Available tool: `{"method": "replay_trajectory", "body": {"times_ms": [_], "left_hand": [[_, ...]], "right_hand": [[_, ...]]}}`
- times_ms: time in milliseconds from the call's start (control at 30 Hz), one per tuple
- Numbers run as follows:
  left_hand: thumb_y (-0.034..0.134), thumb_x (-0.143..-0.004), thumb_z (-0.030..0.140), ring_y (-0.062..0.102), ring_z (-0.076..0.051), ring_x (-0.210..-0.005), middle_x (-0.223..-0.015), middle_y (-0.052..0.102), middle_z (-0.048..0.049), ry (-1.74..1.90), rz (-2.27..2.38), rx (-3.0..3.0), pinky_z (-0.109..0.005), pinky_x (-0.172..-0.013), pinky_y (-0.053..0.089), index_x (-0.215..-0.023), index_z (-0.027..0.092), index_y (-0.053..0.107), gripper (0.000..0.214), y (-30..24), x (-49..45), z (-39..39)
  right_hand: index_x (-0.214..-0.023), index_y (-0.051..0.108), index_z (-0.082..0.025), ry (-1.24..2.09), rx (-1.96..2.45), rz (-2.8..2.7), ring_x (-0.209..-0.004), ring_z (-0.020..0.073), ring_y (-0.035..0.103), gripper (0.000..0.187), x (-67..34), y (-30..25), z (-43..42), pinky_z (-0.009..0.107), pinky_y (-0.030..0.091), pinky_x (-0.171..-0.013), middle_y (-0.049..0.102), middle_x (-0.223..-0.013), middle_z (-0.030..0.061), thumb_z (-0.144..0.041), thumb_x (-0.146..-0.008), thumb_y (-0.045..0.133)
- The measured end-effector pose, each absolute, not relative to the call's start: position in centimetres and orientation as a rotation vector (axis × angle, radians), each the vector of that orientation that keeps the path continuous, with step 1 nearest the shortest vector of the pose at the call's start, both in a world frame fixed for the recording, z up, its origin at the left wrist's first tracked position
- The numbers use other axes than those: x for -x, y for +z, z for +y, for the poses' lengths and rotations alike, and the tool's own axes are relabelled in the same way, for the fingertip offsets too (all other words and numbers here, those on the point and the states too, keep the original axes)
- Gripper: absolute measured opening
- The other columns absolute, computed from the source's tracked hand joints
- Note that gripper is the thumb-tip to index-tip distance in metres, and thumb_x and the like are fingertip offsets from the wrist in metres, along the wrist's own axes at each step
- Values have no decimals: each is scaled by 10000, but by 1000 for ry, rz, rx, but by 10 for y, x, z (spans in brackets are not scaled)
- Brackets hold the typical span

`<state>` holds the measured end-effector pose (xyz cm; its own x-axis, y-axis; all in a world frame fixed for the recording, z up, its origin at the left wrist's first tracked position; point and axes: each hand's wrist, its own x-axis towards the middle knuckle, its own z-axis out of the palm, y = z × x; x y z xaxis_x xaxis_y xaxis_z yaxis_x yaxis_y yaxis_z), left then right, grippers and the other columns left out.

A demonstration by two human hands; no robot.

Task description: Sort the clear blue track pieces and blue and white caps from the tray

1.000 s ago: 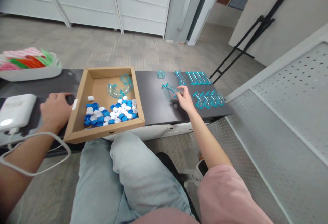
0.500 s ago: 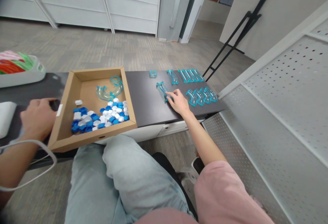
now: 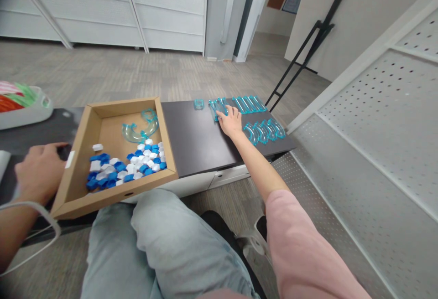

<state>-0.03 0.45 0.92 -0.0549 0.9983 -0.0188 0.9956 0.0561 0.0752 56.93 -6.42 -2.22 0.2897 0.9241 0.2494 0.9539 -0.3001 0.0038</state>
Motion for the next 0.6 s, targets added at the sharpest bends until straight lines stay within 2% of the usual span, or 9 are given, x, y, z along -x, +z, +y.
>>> {"method": "replay_trajectory", "body": {"times_ms": [100,267,600], "left_hand": [[147,-1067,659,621,-531,-1639,-1747,584,-398,30,2253,-2119,-680,-1327,535,-1736,6,598,1037,8,1,5],[115,-1068,665,630,-517,-1637,-1743,598,-386,10,2274,-2137,-667,-1314,554,-1748,21,589,1049,6,2,5],[146,-1077,636,615,-501,-1652,-1743,604,-373,28,2266,-2120,-660,-1338,540,-1746,22,595,1012,8,-1,3]], "right_hand": [[-1709,799,-357,-267,2413,-1716,-1701,452,426,536,-574,-23,-49,647,436,-1339,552,-1909,168,-341,-1245,531],[-1759,752,-297,-207,2391,-1631,-1673,434,475,588,-576,-31,-41,644,448,-1346,648,-1832,201,-303,-1240,475],[-1733,777,-306,-206,2364,-1570,-1676,423,471,587,-578,-39,-44,638,480,-1348,661,-1824,176,-297,-1228,478]]}}
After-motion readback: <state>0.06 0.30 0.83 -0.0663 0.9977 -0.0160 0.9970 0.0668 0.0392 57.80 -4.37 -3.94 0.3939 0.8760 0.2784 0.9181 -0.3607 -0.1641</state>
